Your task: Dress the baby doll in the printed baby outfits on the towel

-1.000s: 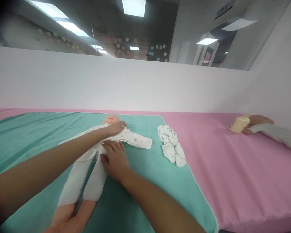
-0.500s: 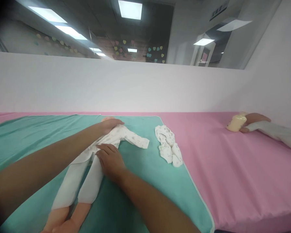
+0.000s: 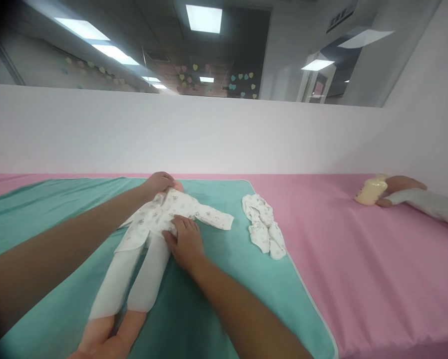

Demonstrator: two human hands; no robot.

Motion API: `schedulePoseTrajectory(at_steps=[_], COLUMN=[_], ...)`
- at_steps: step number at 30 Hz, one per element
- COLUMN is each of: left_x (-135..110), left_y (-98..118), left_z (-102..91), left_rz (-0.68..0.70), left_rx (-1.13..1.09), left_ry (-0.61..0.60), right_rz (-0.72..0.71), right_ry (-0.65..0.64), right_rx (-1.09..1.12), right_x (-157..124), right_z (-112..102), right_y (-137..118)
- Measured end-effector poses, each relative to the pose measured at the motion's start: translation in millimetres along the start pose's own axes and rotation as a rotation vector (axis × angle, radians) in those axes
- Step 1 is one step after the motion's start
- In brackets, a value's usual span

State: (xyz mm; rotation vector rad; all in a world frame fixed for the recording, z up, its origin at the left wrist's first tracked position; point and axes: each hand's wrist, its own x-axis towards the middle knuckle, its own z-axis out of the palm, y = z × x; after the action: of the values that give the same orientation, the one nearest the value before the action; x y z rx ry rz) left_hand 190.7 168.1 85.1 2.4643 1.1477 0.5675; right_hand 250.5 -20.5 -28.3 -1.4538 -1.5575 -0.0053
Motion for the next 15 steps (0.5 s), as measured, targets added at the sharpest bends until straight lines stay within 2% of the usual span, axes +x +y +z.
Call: schedulePoseTrajectory(at_steps=[5, 9, 12, 15], left_x=[-9, -13, -16, -16], left_y=[-1, 0, 0, -8], left_z=[9.4, 8.2, 1.5, -6.1], left_rz=[-0.065, -0.042, 0.001, -0.085], left_rx=[0.151, 0.182, 0.038, -0.253], left_ry=[-0.038, -0.078, -0.12, -0.065], right_rz=[-0.091, -0.127, -0.209, -0.265], right_ry=[-0.047, -0.045, -0.07, -0.088], right_rx=[-0.028, -0.127, -0.122, -0.077], right_x=[0, 0, -1, -2], right_z=[0, 3, 4, 0], right_y=[-5, -6, -6, -8])
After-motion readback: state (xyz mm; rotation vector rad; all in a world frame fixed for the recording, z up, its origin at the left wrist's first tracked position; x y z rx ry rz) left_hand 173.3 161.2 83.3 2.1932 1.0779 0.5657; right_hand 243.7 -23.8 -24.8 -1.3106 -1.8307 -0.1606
